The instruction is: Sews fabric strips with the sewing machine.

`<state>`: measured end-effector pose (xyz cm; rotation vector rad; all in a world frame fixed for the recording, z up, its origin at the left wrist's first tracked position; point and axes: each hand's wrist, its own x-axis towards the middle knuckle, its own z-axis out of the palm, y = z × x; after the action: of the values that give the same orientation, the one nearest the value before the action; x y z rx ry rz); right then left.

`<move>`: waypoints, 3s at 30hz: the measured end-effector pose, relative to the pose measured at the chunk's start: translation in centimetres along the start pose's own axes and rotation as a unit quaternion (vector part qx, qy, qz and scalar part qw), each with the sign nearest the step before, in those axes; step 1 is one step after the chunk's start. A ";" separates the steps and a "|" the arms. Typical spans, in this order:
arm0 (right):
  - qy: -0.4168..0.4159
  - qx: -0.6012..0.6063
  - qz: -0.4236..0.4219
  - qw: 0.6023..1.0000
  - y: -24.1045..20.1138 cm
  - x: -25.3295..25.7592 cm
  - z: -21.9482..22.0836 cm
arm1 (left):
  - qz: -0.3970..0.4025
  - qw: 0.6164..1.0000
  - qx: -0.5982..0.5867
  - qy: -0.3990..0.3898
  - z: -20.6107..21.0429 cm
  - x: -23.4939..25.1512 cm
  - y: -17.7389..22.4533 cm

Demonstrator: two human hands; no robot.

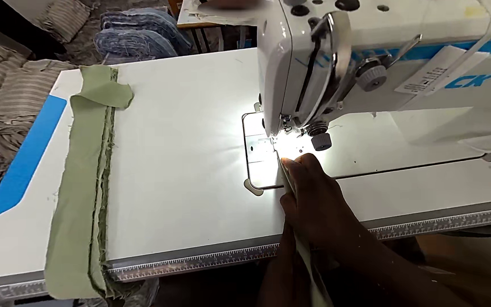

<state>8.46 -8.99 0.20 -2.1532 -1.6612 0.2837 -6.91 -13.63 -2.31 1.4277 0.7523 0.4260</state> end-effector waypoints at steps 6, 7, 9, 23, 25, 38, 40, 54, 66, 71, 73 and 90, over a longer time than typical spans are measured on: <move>0.020 0.005 -0.008 1.000 0.0 -0.1 0.3 | 0.030 0.999 -0.017 0.011 -0.5 0.0 -0.9; 0.021 0.007 -0.009 1.000 0.0 -0.1 0.3 | 0.031 0.999 -0.015 0.011 -0.6 0.0 -0.9; 0.022 0.001 -0.018 1.000 0.0 -0.2 0.4 | 0.013 1.000 -0.010 0.011 -0.6 -0.1 -0.8; 0.030 -0.001 -0.022 0.999 0.0 0.0 0.4 | -0.060 0.993 -0.106 0.000 -0.5 0.1 0.1; 0.028 -0.006 -0.025 0.999 0.0 -0.1 0.5 | -0.052 0.989 -0.138 -0.006 -0.4 0.2 -0.4; 0.038 0.003 -0.034 0.999 0.2 0.0 0.7 | -0.051 0.991 -0.123 -0.022 -0.8 -0.2 -0.2; 0.036 0.001 -0.033 0.999 0.3 0.0 0.6 | -0.042 0.996 -0.082 -0.012 -0.5 -0.2 -0.1; 0.012 0.040 -0.016 0.999 1.1 3.1 0.1 | 0.044 0.759 0.649 -0.006 -3.0 5.6 4.9; -0.021 0.418 0.133 0.898 3.2 -3.6 -2.4 | -0.124 0.989 -0.055 0.063 -6.6 9.3 5.3; -0.033 0.550 0.213 0.807 2.8 -4.6 -2.4 | -0.151 0.981 -0.112 0.051 -5.4 7.3 5.1; -0.037 0.575 0.231 0.784 2.6 -4.8 -2.4 | -0.158 0.976 -0.131 0.069 -5.3 6.4 4.9; 0.048 0.195 -0.081 0.976 2.4 -5.3 -1.9 | -0.140 0.970 -0.195 0.033 -5.4 5.2 4.9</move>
<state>9.91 -14.91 0.43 -1.7073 -1.5624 0.4123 -6.18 -5.57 1.52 0.9277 0.8565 0.3787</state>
